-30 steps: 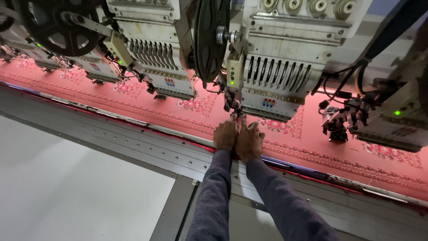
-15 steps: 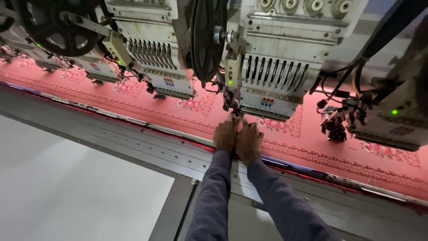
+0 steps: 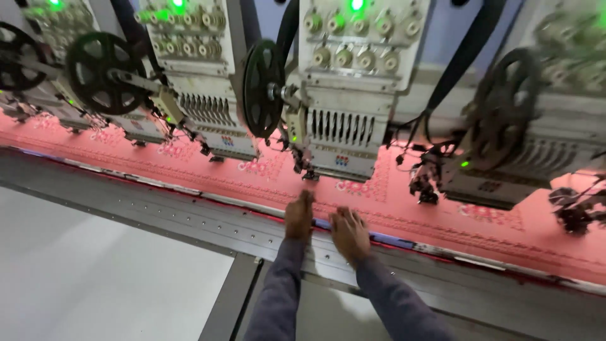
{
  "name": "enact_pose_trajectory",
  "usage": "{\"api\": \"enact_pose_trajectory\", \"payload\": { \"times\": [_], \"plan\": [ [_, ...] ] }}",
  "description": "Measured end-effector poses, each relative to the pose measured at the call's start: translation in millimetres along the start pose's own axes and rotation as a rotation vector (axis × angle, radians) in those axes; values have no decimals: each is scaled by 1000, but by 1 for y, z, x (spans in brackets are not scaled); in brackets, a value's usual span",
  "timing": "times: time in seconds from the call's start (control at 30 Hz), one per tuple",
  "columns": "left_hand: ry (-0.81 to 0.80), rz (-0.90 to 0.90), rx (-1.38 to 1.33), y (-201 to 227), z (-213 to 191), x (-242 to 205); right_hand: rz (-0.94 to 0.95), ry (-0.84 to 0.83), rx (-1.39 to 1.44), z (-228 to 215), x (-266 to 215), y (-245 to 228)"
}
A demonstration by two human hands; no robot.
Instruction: The person threads pink thread through the needle mechanisms of a row of industrial embroidery machines. They pull the thread through the eye of the needle and guide it into the machine's tension system, repeating this process across multiple units.
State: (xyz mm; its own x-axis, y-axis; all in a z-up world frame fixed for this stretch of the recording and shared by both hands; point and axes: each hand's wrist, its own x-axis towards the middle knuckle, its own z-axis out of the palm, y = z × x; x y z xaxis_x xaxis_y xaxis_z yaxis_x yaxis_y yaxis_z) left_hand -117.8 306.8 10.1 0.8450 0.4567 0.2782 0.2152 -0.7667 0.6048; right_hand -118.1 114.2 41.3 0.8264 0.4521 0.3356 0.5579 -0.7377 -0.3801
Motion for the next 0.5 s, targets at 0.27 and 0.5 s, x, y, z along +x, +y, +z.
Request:
{"api": "enact_pose_trajectory", "payload": {
  "times": [0.27, 0.5],
  "plan": [
    [352, 259, -151, 66, 12, -113, -190, 100, -52, -52, -73, 41],
    [-172, 107, -292, 156, -20, -161, -106, -170, 2, -73, -116, 64]
  ]
}}
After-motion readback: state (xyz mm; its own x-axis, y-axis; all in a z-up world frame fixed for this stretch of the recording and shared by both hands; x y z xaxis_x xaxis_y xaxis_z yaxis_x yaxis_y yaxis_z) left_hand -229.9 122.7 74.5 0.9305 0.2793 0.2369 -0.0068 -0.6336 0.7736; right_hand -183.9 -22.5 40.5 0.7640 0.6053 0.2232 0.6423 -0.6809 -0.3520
